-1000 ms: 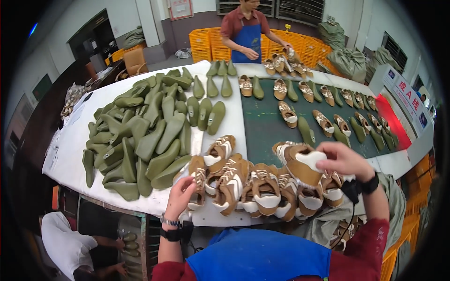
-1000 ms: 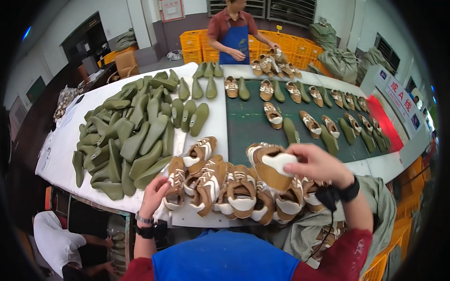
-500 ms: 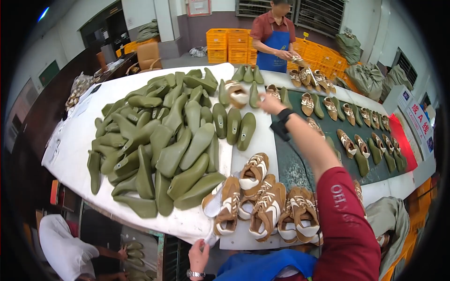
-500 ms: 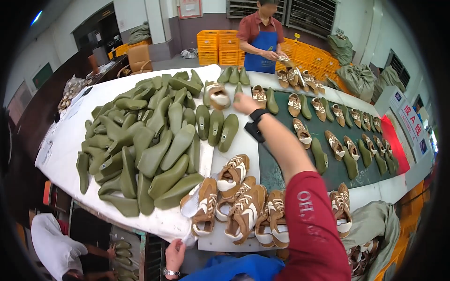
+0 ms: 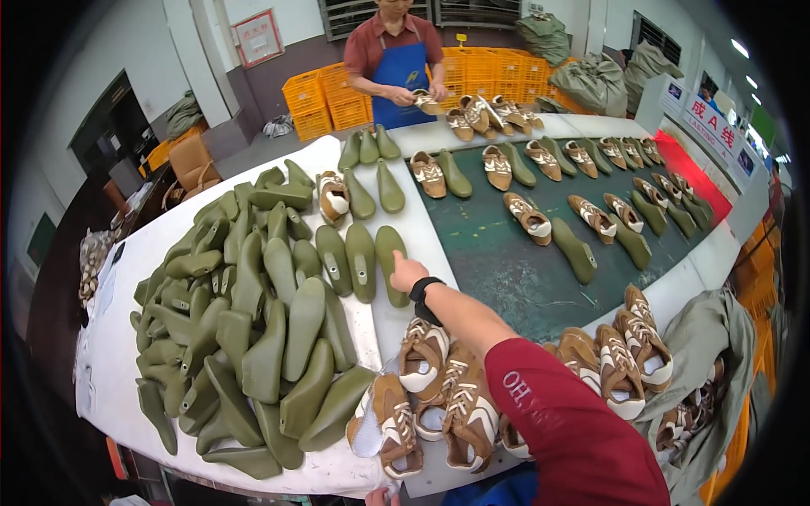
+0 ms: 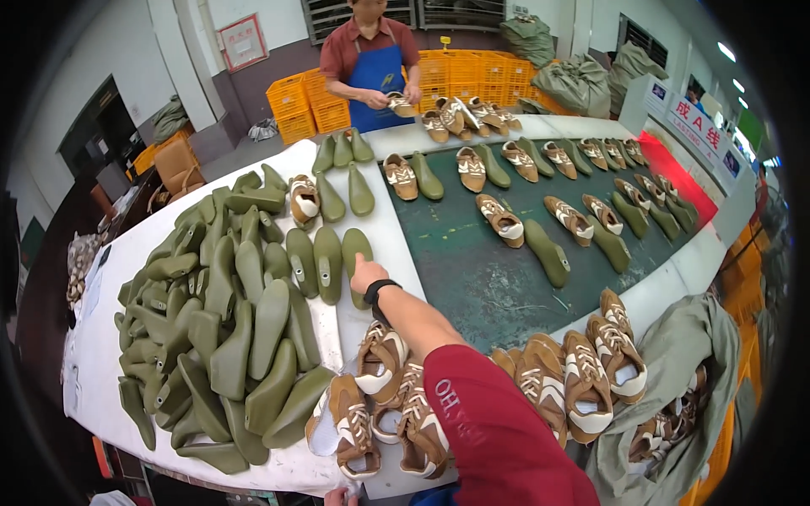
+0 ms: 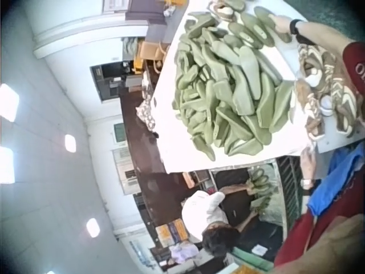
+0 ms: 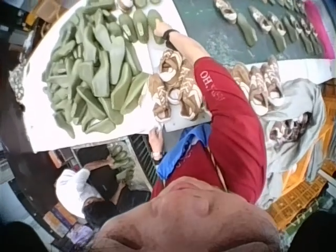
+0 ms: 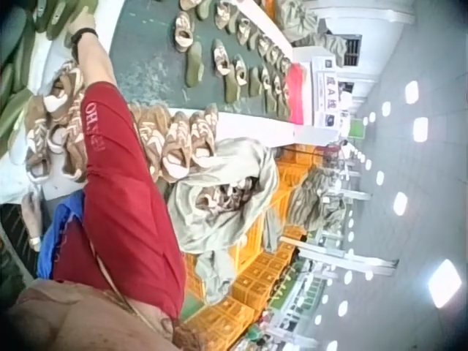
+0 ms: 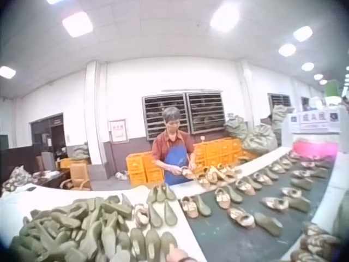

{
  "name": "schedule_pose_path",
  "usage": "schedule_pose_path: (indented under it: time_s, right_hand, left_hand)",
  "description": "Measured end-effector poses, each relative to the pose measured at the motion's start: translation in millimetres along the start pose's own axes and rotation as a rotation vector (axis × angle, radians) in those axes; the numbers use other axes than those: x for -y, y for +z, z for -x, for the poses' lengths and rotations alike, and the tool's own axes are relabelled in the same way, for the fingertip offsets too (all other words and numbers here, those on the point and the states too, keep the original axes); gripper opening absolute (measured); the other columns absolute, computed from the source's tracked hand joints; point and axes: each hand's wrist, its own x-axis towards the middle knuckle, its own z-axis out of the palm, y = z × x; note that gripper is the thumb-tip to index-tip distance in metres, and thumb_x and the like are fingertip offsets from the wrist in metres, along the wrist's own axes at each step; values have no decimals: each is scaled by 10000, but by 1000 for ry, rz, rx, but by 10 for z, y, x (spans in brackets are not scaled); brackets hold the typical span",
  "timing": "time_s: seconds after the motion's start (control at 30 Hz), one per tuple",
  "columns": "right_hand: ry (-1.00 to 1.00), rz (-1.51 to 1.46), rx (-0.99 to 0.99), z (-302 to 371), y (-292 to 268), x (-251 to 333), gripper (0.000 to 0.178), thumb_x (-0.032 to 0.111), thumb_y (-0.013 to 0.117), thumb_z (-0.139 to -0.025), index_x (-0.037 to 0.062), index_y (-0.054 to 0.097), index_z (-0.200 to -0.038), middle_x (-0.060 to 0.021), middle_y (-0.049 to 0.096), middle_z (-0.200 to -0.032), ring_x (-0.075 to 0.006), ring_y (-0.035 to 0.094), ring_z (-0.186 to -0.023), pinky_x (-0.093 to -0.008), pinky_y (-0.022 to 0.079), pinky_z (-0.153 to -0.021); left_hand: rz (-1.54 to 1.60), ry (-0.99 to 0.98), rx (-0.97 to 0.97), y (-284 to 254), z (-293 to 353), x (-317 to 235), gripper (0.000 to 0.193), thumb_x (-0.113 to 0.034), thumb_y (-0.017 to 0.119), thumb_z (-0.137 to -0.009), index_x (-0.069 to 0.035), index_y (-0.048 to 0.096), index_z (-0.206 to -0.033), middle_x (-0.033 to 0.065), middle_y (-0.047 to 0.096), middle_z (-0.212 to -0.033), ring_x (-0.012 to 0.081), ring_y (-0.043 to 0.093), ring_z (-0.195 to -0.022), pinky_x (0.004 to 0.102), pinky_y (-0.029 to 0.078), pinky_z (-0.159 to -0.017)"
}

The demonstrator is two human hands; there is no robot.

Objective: Sorting finished shoes and matching them with shoe lasts on a production table.

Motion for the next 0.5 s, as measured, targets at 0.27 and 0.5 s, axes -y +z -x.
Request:
schedule_pose_path:
  time_s: [0.27,0.5]
  right_hand:
    - [-106,281,179,211,-1069,-1263,321,160,516,-736,-33,565,-986,-277,582,-980,-368,575,-946,-415,472,-801]
    - [297,588,303,768,-654,-2848,593,252,552,-770,-24,340,-1251,-227,578,-1073,-275,592,-974,-403,461,-813]
  left_hand:
    - [-3,1,-53,-30,83,-58,267,-161,541,-836,26,563,-1026,223,594,-921,362,560,-872,395,440,-788]
    - [20,-80,-7,-90,362,-371,272,-158,551,-828,31,561,-1023,221,594,-927,359,561,-870,392,441,-785]
